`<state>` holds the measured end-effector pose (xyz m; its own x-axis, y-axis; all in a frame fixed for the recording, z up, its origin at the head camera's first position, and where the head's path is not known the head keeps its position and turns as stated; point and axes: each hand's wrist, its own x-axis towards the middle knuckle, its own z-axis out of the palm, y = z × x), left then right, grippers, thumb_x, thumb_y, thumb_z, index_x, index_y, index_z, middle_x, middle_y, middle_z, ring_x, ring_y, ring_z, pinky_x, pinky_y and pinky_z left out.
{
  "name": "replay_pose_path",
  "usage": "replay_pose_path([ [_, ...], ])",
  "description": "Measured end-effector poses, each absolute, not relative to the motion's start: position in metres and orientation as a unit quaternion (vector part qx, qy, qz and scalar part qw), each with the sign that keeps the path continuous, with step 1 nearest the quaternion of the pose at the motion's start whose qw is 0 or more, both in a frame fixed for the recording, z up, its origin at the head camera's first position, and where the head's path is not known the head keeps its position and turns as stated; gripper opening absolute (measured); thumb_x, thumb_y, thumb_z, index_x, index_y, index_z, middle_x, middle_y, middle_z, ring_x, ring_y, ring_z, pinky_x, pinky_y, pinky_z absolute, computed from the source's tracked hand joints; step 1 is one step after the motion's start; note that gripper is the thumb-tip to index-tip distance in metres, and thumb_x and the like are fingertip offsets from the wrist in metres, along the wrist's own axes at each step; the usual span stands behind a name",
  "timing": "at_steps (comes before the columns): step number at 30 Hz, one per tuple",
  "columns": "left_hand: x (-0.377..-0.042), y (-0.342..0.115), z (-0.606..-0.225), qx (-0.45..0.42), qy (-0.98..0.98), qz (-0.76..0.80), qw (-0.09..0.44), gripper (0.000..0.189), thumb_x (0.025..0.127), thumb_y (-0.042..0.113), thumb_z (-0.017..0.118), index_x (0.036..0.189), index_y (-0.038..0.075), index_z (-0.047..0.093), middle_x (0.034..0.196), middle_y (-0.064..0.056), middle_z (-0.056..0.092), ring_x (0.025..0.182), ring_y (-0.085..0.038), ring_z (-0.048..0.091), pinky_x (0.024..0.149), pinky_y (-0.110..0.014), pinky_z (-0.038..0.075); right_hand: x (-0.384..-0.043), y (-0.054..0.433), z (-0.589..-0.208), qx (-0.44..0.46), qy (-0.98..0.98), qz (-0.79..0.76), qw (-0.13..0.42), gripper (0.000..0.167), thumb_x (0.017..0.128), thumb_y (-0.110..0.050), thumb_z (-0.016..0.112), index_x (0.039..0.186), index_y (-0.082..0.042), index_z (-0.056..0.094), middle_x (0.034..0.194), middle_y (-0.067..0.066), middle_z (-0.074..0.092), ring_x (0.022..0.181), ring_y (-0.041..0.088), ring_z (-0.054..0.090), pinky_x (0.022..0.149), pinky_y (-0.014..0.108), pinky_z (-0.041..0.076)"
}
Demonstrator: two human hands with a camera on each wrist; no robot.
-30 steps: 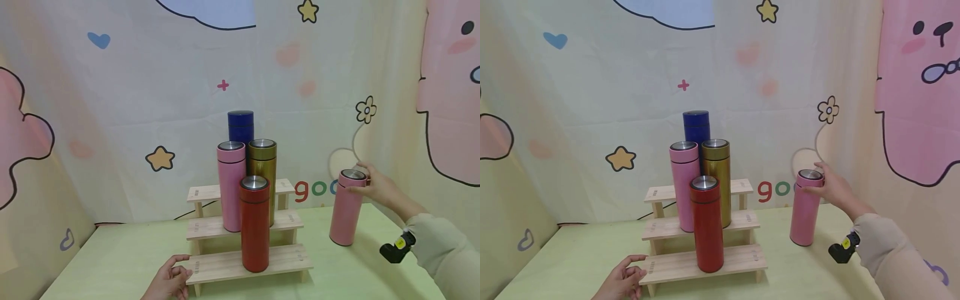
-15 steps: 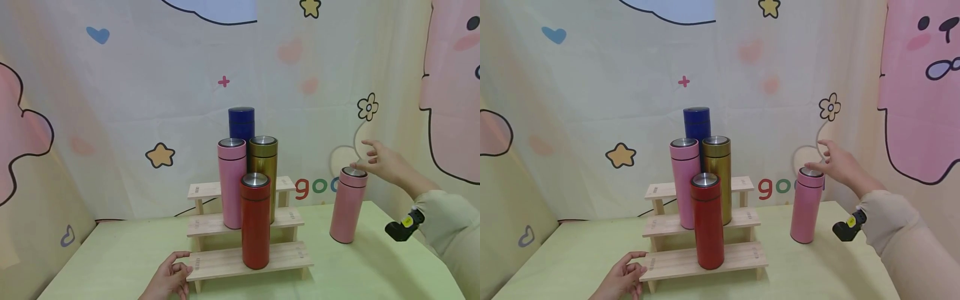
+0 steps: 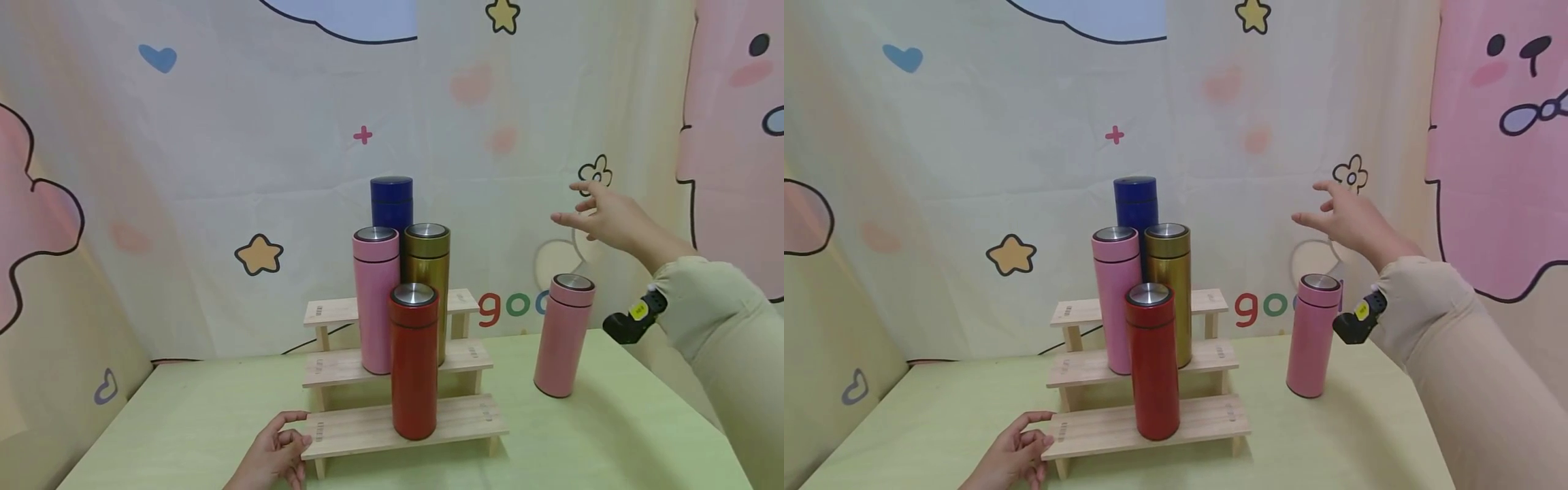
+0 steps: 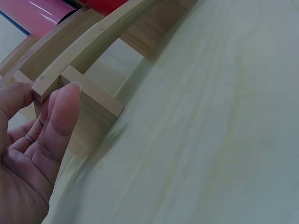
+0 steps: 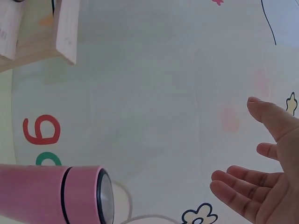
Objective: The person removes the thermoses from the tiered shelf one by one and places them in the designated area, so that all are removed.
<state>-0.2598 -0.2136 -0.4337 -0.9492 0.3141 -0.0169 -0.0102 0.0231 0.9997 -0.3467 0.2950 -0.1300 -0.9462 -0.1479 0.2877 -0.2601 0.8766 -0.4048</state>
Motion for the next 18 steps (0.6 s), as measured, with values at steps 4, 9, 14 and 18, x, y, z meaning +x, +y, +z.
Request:
replay_pose_path([
  [4, -0.260, -0.214, -0.434, 0.109, 0.705, 0.691, 0.117, 0.065, 0.096, 0.017, 0.059, 0.142, -0.007, 0.020, 0.079, 0.003, 0.058, 0.054, -0.010, 0.062, 0.051, -0.025, 0.055, -0.348, 0.282, -0.116, 0.119, -0.958, 0.230, 0.120, 0.091, 0.093, -0.057, 0.052, 0.154, -0.005, 0.010, 0.140, 0.035, 0.040, 0.102, 0.046, 0.062, 0.092, 0.063, 0.045],
  [9, -0.261, -0.215, -0.433, 0.115, 0.705, 0.691, 0.116, 0.065, 0.096, 0.016, 0.059, 0.142, -0.008, 0.020, 0.079, 0.003, 0.058, 0.054, -0.010, 0.062, 0.051, -0.025, 0.055, -0.350, 0.263, -0.101, 0.135, -0.955, 0.237, 0.115, 0.087, 0.093, -0.056, 0.052, 0.153, -0.005, 0.014, 0.137, 0.033, 0.045, 0.101, 0.043, 0.064, 0.096, 0.063, 0.043],
  [14, -0.262, -0.215, -0.433, 0.116, 0.704, 0.691, 0.115, 0.066, 0.095, 0.017, 0.060, 0.141, -0.008, 0.020, 0.078, 0.003, 0.058, 0.054, -0.010, 0.062, 0.052, -0.024, 0.055, -0.351, 0.238, -0.091, 0.149, -0.950, 0.252, 0.109, 0.086, 0.093, -0.055, 0.053, 0.154, -0.008, 0.015, 0.139, 0.030, 0.045, 0.110, 0.043, 0.059, 0.098, 0.060, 0.044],
  [18, -0.261, -0.215, -0.435, 0.125, 0.707, 0.687, 0.112, 0.068, 0.095, 0.018, 0.061, 0.140, -0.010, 0.020, 0.077, 0.003, 0.058, 0.055, -0.009, 0.062, 0.052, -0.022, 0.054, -0.354, 0.219, -0.088, 0.165, -0.945, 0.261, 0.110, 0.082, 0.094, -0.053, 0.053, 0.153, -0.008, 0.017, 0.141, 0.029, 0.045, 0.113, 0.043, 0.058, 0.097, 0.056, 0.047],
])
